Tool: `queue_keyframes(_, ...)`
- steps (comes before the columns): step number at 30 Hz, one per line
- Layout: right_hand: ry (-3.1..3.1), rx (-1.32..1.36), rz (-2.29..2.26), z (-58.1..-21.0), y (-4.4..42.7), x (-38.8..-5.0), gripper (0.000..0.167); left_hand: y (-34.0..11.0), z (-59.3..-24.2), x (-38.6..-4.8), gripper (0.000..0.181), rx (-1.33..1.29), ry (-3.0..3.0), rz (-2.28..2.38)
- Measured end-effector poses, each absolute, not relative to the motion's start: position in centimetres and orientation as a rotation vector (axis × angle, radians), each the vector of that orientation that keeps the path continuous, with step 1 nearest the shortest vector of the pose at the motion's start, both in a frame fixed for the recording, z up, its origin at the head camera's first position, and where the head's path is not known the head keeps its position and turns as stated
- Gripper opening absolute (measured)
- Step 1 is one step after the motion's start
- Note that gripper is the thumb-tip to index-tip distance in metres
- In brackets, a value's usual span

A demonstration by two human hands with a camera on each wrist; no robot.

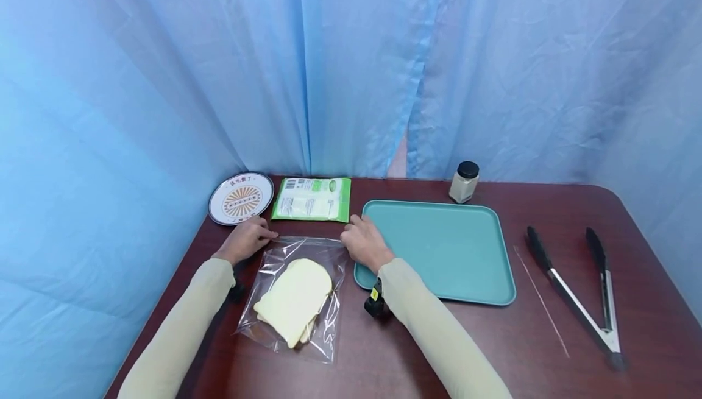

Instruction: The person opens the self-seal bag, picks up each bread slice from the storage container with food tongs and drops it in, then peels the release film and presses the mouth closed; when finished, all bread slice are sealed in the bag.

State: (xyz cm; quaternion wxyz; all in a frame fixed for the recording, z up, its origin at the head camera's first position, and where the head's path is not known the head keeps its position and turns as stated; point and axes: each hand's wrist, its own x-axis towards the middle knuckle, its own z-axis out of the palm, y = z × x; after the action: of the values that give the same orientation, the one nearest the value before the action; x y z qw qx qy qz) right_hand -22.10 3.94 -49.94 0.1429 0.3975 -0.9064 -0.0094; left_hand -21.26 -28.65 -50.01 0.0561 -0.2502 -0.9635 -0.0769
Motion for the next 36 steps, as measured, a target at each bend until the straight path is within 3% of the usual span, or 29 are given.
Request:
queue_keyframes(13,-2.615,1.225,-0.394,-49.0,3.2,-21.3,0.031,-28.4,-49.6,-20.6,0.025,-0.911,-2.713,0.260)
queue_keyframes(23,-2.675,1.213,-0.519,-48.5,4.0,-19.7,0.027,-27.9,-47.6,-18.8,0.039,-0.819,-2.952,0.439)
queue_keyframes(36,-2.755,1.157,-0.366,-48.8,5.1,-19.0,0.040,-28.2,-47.4,-18.1,0.048,-0.582,-3.324,-0.047)
